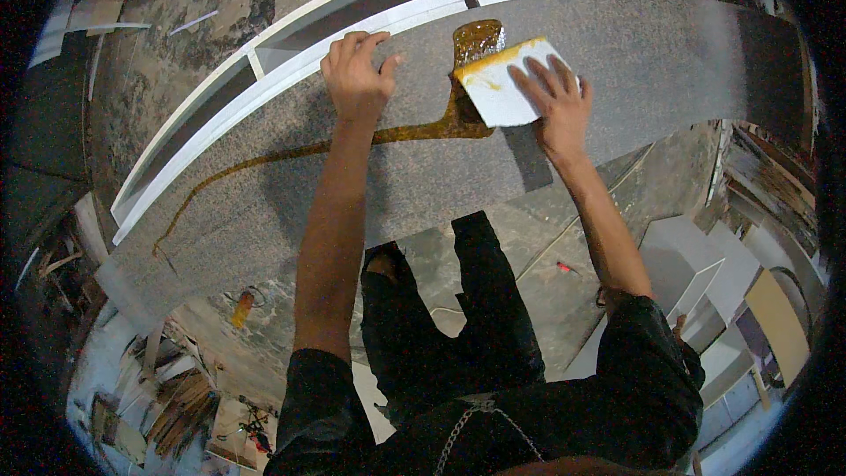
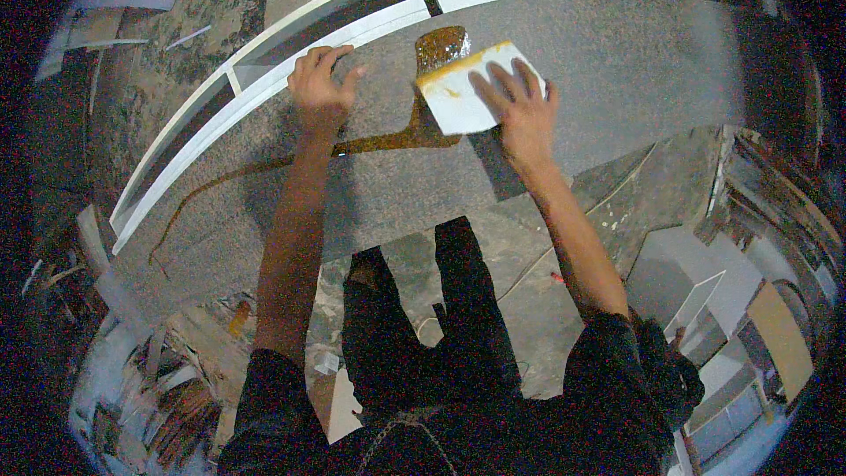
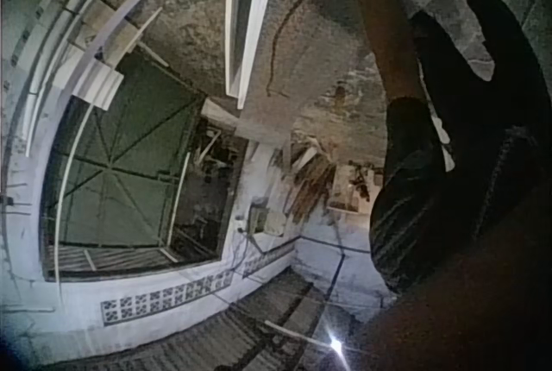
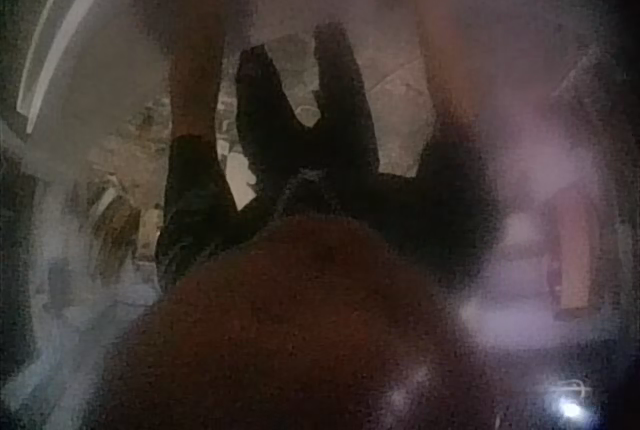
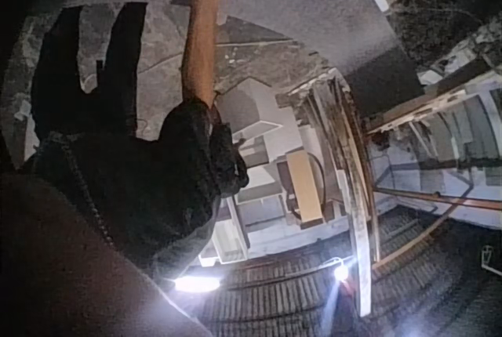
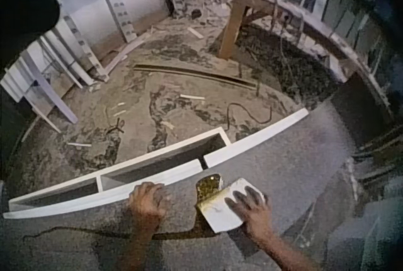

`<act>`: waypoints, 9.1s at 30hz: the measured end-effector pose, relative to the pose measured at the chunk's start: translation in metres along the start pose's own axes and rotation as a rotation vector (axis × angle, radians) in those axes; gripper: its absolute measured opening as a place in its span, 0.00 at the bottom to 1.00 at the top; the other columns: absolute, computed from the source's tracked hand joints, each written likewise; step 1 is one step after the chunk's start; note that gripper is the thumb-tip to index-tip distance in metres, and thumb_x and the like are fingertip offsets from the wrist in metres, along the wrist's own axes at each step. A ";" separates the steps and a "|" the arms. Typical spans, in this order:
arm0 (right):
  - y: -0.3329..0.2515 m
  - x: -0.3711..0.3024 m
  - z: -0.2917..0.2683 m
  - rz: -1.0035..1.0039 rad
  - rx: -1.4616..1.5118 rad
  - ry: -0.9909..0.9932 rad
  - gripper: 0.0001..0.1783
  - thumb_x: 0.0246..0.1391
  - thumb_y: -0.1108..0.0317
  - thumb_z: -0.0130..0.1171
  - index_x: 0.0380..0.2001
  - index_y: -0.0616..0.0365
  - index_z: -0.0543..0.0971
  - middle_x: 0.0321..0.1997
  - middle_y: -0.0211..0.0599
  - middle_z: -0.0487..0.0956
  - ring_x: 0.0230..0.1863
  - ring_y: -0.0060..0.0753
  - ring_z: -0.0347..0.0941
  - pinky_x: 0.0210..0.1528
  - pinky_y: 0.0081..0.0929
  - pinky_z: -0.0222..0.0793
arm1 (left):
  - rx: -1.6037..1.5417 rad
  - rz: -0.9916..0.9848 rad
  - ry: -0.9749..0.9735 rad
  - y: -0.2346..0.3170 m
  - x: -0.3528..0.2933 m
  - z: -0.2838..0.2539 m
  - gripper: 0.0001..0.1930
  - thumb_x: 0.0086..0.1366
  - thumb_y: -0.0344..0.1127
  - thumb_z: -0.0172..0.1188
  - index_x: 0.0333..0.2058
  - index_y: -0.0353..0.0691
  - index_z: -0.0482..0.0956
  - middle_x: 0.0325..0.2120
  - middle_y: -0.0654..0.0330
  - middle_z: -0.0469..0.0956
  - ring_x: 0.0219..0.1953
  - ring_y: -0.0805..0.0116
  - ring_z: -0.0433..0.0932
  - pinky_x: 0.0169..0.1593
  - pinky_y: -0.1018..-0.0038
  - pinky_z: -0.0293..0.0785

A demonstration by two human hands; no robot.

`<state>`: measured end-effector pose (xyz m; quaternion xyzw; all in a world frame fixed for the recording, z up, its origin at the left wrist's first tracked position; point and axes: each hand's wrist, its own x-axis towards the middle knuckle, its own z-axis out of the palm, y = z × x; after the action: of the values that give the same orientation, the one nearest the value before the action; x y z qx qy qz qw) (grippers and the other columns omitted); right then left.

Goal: The person pours a viscous yellow liquid from a plastic cup onto a large gray board and spreads it with a white card. The person repeatedly pours and spreads the liquid along the board's surface.

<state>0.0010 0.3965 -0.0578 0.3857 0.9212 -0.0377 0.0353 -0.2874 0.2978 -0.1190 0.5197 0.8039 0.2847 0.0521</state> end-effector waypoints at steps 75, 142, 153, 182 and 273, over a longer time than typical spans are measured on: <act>0.009 0.051 0.029 0.022 -0.077 0.130 0.30 0.57 0.69 0.51 0.60 0.23 0.74 0.65 0.21 0.73 0.68 0.40 0.63 0.66 0.61 0.52 | 0.019 -0.181 -0.143 0.004 0.001 -0.002 0.20 0.53 0.46 0.73 0.46 0.56 0.84 0.46 0.63 0.76 0.54 0.59 0.69 0.61 0.56 0.54; -0.008 0.062 0.012 -0.020 -0.085 0.221 0.27 0.59 0.70 0.48 0.58 0.28 0.77 0.62 0.25 0.76 0.66 0.41 0.67 0.65 0.60 0.55 | -0.009 -0.103 -0.075 -0.004 -0.003 0.002 0.18 0.53 0.49 0.72 0.44 0.60 0.86 0.45 0.68 0.78 0.53 0.62 0.70 0.60 0.57 0.54; -0.004 0.009 -0.003 -0.035 -0.117 0.015 0.25 0.55 0.72 0.52 0.54 0.33 0.79 0.58 0.24 0.78 0.62 0.37 0.70 0.68 0.51 0.57 | 0.021 -0.047 -0.017 -0.013 -0.005 0.005 0.19 0.52 0.53 0.72 0.44 0.63 0.87 0.44 0.68 0.80 0.50 0.58 0.73 0.55 0.52 0.59; -0.026 -0.321 0.023 0.266 0.136 -0.412 0.30 0.46 0.76 0.60 0.54 0.40 0.81 0.56 0.32 0.79 0.63 0.41 0.69 0.71 0.50 0.54 | 0.069 -0.096 -0.123 -0.011 0.006 0.016 0.20 0.52 0.58 0.71 0.44 0.67 0.87 0.47 0.66 0.81 0.55 0.55 0.73 0.58 0.48 0.62; -0.130 -0.007 0.030 -0.200 0.001 0.130 0.26 0.59 0.65 0.48 0.62 0.34 0.73 0.67 0.27 0.72 0.70 0.39 0.64 0.72 0.56 0.51 | -0.168 -0.117 -0.005 -0.104 -0.027 -0.055 0.10 0.53 0.43 0.72 0.34 0.49 0.89 0.35 0.61 0.84 0.40 0.56 0.79 0.47 0.62 0.73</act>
<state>-0.0857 0.2972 -0.0815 0.2935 0.9554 -0.0165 -0.0286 -0.3796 0.2209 -0.1324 0.4662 0.8061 0.3463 0.1140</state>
